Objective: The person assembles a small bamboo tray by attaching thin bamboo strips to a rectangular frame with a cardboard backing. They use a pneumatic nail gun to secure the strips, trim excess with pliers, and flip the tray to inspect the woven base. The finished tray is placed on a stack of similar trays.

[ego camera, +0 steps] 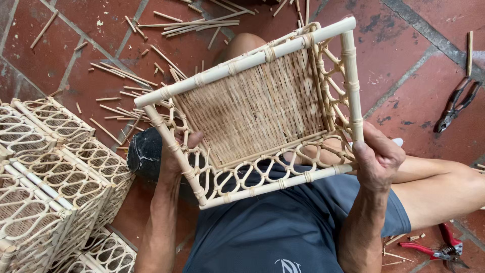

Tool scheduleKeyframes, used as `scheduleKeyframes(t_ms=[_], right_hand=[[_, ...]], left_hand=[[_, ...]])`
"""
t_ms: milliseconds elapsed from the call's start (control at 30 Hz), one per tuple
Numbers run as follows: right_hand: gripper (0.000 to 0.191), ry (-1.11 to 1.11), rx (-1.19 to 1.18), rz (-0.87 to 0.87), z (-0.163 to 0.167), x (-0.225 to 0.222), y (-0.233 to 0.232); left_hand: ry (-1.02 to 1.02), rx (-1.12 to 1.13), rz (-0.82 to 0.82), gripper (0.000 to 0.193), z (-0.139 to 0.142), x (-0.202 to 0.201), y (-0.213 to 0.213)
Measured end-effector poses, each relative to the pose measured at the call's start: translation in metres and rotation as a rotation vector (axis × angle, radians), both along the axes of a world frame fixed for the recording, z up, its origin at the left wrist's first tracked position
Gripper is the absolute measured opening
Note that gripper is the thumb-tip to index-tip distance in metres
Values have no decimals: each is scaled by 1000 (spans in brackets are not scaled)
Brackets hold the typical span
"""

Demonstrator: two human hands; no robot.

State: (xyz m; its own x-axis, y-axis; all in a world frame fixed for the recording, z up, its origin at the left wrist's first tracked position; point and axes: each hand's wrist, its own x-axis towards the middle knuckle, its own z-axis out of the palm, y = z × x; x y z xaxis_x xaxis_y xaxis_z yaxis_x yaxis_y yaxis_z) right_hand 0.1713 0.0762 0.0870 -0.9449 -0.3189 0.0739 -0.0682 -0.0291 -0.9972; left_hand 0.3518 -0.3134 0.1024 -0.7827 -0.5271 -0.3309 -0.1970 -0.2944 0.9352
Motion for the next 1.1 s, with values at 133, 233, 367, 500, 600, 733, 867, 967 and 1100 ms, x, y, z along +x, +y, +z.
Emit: scheduleKeyframes(t_ms=[133,233,367,500,600,733,867,967,1100], right_hand=[[46,40,-2,14,16,4,0],[44,101,-16,46,25,8,1],[47,58,-25,28,23,9,3],[49,0,-82,42,10,4,3],[53,-101,-37,7,0,0,3],[46,-70,22,42,-12,-7,-1],[44,-194,-85,23,-24,-18,-11],[44,-238,-125,55,-33,-23,-21],[41,-163,-59,54,-43,-23,-26]], left_hand=[[-38,51,16,21,-5,5,-2],[-45,41,23,21,-5,10,-2],[-40,-46,22,22,5,13,0],[-83,-187,2,23,17,11,-5],[-186,-307,-32,24,24,10,-11],[-188,-210,-33,27,28,8,-12],[62,-2,-66,39,27,3,-14],[-105,-119,-122,33,24,-2,-25],[-322,-71,-124,28,16,-4,-34]])
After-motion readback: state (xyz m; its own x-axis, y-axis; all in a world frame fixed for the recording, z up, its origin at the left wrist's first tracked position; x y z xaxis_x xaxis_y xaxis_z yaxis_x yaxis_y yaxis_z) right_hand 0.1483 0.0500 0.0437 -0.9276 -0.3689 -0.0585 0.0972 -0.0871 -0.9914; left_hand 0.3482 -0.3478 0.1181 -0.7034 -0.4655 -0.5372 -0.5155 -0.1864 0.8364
